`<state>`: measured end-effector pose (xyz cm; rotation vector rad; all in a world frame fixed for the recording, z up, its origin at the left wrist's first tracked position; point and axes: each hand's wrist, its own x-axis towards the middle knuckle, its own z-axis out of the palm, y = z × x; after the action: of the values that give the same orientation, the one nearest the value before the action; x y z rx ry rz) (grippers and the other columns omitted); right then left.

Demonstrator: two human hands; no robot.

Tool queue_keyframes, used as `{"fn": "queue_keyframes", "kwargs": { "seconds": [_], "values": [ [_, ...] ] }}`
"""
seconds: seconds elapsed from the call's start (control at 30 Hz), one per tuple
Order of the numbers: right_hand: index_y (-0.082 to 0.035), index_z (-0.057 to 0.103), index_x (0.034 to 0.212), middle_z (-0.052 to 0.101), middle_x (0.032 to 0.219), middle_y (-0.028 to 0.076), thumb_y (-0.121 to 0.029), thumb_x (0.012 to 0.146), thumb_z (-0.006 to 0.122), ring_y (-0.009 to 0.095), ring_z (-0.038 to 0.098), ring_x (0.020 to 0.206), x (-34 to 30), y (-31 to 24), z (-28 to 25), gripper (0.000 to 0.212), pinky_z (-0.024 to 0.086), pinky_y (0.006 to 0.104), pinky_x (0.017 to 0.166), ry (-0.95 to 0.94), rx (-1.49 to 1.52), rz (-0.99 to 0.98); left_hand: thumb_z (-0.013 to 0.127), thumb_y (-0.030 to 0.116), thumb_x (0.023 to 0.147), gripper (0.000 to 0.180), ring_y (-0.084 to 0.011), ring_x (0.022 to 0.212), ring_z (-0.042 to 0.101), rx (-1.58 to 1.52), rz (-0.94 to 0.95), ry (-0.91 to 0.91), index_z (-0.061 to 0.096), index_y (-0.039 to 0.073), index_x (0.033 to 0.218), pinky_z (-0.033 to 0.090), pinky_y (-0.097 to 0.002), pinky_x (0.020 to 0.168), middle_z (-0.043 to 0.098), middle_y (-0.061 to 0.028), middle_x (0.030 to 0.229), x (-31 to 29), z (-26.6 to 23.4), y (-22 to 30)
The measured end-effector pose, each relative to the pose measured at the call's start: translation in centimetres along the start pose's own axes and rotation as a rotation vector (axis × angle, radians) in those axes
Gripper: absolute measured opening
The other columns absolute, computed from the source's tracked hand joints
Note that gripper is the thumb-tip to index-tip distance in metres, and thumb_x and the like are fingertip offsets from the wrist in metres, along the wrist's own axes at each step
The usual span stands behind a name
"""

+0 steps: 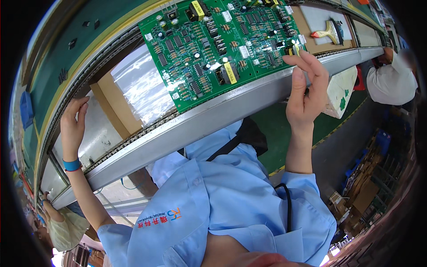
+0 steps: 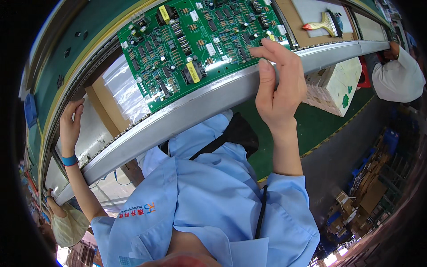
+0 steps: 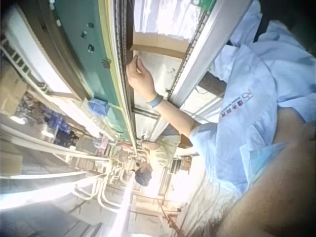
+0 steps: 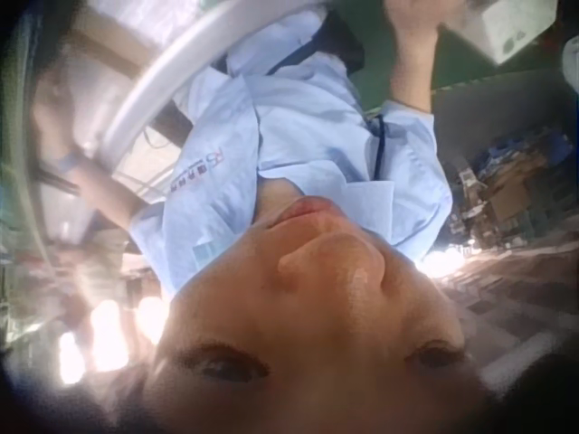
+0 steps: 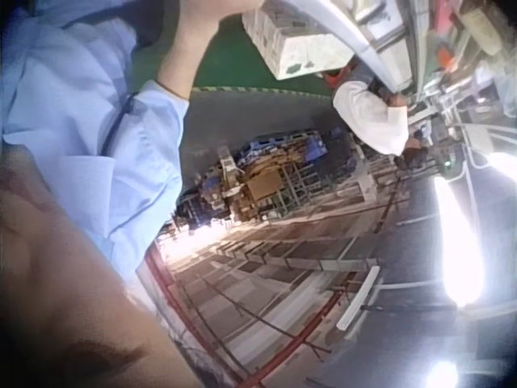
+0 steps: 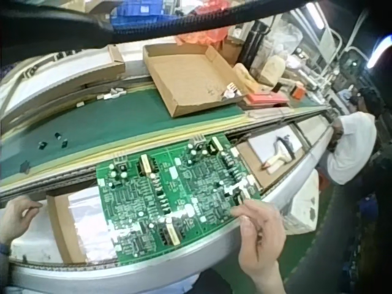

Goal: Manually assemble and inspect electronic components on a printed circuit board at an industrial assembly line.

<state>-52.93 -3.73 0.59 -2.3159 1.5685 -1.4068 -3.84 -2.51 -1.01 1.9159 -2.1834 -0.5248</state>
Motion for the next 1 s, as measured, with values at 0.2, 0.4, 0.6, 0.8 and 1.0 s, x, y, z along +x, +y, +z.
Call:
{"fn": "queue_keyframes", "kwargs": {
  "seconds": [0.2, 0.4, 0.6, 0.8, 1.0],
  "values": [
    [-0.003, 0.054, 0.118, 0.072, 0.098, 0.003, -0.007, 0.092, 0.06, 0.023, 0.063, 0.097, -0.3, 1.0, 0.2, 0.027, 0.039, 0.0423, 0.1, -0.127, -0.11, -0.078, 0.059, 0.006, 0.093, 0.015, -0.0297, 0.08, 0.061, 0.024, -0.03, 0.02, 0.065, 0.002, 0.106, 0.048, -0.0359, 0.074, 0.062, -0.0143, 0.09, -0.3, 0.3, -1.1],
    [-0.003, 0.054, 0.118, 0.07, 0.099, 0.002, -0.009, 0.089, 0.065, 0.022, 0.062, 0.099, -0.8, 1.4, 0.5, 0.031, 0.036, 0.0426, 0.104, -0.112, -0.081, -0.066, 0.059, 0.008, 0.093, 0.015, -0.0331, 0.082, 0.061, 0.081, -0.055, 0.003, 0.066, 0.002, 0.106, 0.048, -0.0377, 0.076, 0.063, -0.0153, 0.093, -0.5, 0.0, -1.0],
    [0.0, 0.054, 0.121, 0.069, 0.1, 0.006, -0.005, 0.088, 0.067, 0.022, 0.061, 0.1, 0.2, 2.8, 0.5, 0.036, 0.038, 0.0341, 0.101, 0.156, 0.203, 0.146, 0.059, 0.009, 0.094, 0.016, -0.0334, 0.084, 0.062, 0.087, -0.083, -0.002, 0.066, 0.002, 0.106, 0.048, -0.0378, 0.076, 0.064, -0.0156, 0.094, -0.6, 0.1, -0.9],
    [-0.005, 0.064, 0.112, 0.072, 0.094, 0.0, -0.008, 0.09, 0.065, 0.018, 0.064, 0.096, 0.0, 3.6, -0.1, 0.022, 0.036, 0.0428, 0.103, 0.041, -0.175, 0.073, 0.059, 0.009, 0.094, 0.015, -0.0336, 0.085, 0.062, 0.095, -0.058, 0.016, 0.065, 0.002, 0.106, 0.049, -0.0378, 0.077, 0.064, -0.0156, 0.095, -0.5, -0.1, -0.8],
    [-0.007, 0.068, 0.103, 0.073, 0.098, -0.001, -0.009, 0.088, 0.065, 0.019, 0.064, 0.099, -0.9, 3.0, 0.3, 0.015, 0.035, 0.0436, 0.104, 0.067, -0.194, 0.058, 0.059, 0.009, 0.094, 0.015, -0.034, 0.087, 0.063, 0.088, -0.055, 0.043, 0.065, 0.002, 0.105, 0.049, -0.0375, 0.078, 0.064, -0.0154, 0.096, -0.9, -0.5, -1.3]
  ]
}}
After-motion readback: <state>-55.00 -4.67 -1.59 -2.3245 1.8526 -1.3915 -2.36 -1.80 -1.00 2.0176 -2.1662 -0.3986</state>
